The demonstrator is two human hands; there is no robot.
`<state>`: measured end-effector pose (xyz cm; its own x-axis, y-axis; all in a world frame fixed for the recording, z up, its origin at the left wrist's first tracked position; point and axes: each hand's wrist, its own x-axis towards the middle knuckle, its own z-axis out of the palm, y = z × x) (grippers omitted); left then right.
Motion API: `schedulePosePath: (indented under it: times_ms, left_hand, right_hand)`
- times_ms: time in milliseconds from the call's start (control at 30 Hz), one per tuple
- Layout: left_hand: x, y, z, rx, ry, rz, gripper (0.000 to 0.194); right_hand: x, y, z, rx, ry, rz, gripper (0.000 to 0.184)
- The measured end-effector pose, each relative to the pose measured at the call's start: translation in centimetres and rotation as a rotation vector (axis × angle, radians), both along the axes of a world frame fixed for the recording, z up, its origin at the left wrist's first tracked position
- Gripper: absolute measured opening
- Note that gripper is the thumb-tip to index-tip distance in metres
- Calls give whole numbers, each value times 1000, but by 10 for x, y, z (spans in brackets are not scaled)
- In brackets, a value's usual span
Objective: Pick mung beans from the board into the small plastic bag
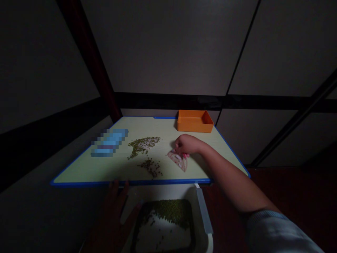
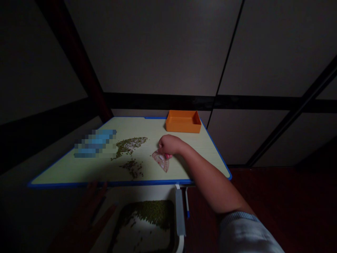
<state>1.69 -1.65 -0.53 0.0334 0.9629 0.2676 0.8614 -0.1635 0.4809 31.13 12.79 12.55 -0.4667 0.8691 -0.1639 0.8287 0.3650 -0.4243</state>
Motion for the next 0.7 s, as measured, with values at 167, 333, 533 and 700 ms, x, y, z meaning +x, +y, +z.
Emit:
schedulePosePath:
  times_ms: [167, 333, 533, 700]
  left_hand:
    - [-1, 0, -1, -10, -31, 17, 72]
    - [0, 0, 0, -25, -45, 4, 74]
    - [2, 0, 2, -5, -32, 17, 74]
    - [4, -1, 2, -8, -43, 7, 73]
  right_hand:
    - [3, 4, 4, 131, -180, -60, 25]
    - [8, 8, 3, 218, -244, -158, 24]
    - [3, 7, -10, 61, 141, 46, 24]
    - [-9, 5, -20, -8, 199, 113, 27]
